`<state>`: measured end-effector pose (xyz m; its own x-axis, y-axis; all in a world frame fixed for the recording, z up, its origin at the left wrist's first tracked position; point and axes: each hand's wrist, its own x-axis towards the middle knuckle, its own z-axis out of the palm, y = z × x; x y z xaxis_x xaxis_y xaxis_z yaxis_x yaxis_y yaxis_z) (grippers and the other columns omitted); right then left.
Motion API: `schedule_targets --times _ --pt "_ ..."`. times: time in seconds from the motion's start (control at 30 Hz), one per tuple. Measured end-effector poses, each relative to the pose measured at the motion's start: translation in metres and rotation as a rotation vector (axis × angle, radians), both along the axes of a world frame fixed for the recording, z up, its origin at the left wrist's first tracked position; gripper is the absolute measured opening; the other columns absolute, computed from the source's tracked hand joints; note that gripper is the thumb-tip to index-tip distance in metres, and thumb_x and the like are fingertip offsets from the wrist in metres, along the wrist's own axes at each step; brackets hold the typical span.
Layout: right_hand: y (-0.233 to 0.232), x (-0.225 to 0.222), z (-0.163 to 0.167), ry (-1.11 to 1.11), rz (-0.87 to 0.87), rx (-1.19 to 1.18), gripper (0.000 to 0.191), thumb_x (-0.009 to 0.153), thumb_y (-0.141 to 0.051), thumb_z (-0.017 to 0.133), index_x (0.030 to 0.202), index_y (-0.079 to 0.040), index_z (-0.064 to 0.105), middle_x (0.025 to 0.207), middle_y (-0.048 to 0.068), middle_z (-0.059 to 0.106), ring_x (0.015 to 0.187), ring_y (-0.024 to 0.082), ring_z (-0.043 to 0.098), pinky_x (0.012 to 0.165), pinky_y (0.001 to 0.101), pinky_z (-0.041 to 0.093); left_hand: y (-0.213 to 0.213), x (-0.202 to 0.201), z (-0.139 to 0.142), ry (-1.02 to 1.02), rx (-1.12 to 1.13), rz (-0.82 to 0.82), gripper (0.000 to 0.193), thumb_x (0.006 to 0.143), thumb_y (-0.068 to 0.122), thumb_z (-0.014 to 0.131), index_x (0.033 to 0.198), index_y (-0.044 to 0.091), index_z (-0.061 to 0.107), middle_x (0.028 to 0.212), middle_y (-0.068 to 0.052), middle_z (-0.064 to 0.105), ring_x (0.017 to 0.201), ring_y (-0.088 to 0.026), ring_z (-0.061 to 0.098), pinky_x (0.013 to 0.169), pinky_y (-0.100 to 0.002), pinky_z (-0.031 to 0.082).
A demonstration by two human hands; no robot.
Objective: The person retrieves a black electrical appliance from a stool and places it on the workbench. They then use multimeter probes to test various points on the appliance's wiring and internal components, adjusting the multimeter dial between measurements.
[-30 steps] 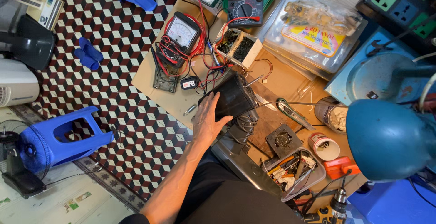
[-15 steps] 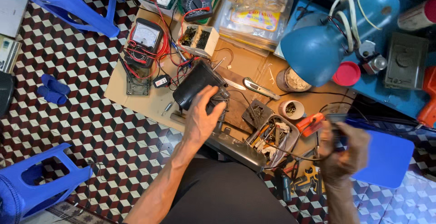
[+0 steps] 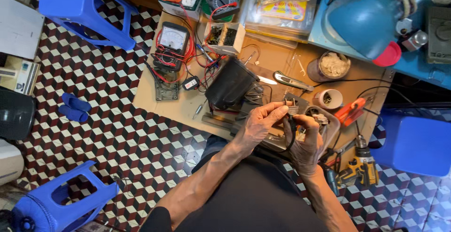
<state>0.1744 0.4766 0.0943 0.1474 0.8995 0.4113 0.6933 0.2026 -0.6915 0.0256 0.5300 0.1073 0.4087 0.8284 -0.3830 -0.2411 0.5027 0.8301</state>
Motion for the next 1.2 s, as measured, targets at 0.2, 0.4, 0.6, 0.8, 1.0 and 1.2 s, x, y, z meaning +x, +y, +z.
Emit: schedule_targets --times 0.2,0.4,0.6,0.8,1.0,1.2 --pt "0.009 -0.074 0.0 0.009 0.061 -0.063 0.037 0.093 -0.007 0.081 0.118 -0.001 0.054 0.105 0.013 0.069 0.092 0.023 0.073 0.079 0.0341 0.058 0.009 -0.069 -0.012 -0.111 -0.078 -0.023 0.041 0.102 0.027 0.064 0.132 -0.001 0.066 0.098 -0.001 0.071 0.085 -0.008 0.063 0.076 -0.024 0.052" --pt "0.005 -0.124 0.005 -0.113 0.193 -0.134 0.046 0.09 0.002 0.072 0.134 -0.001 0.056 0.119 0.021 0.071 0.095 0.026 0.073 0.081 0.0345 0.06 0.027 -0.126 -0.026 -0.135 -0.147 0.035 0.037 0.102 0.031 0.064 0.125 0.002 0.067 0.103 -0.004 0.073 0.093 -0.009 0.068 0.086 -0.024 0.054" --pt "-0.035 -0.114 -0.008 -0.038 -0.099 -0.245 0.045 0.101 -0.003 0.065 0.144 -0.003 0.053 0.125 0.018 0.07 0.108 0.024 0.071 0.094 0.0355 0.059 0.031 -0.178 -0.034 -0.121 -0.318 0.144 0.033 0.098 0.036 0.065 0.112 0.006 0.061 0.089 -0.004 0.067 0.08 -0.016 0.075 0.068 -0.029 0.06" --pt "-0.042 -0.076 -0.02 0.081 -0.41 -0.397 0.032 0.106 -0.012 0.062 0.136 -0.002 0.062 0.121 0.018 0.072 0.11 0.026 0.07 0.093 0.0355 0.057 0.044 -0.202 -0.045 -0.122 -0.413 0.353 0.022 0.096 0.03 0.067 0.101 0.01 0.059 0.087 -0.009 0.072 0.059 -0.009 0.064 0.042 -0.02 0.039" --pt "-0.007 -0.068 -0.021 0.222 -0.416 -0.455 0.028 0.108 -0.016 0.06 0.133 -0.004 0.064 0.119 0.014 0.072 0.11 0.021 0.071 0.093 0.034 0.058 0.053 -0.227 -0.051 -0.152 -0.389 0.464 0.017 0.097 0.025 0.065 0.097 0.01 0.057 0.087 -0.012 0.074 0.058 -0.009 0.062 0.04 -0.021 0.036" --pt "0.04 -0.096 -0.017 0.276 -0.217 -0.436 0.027 0.106 -0.014 0.062 0.128 -0.001 0.067 0.113 0.014 0.074 0.103 0.02 0.07 0.089 0.0314 0.055 0.036 -0.24 -0.054 -0.07 -0.435 0.542 0.021 0.096 0.027 0.063 0.106 0.008 0.062 0.087 -0.01 0.074 0.064 -0.008 0.063 0.046 -0.021 0.04"
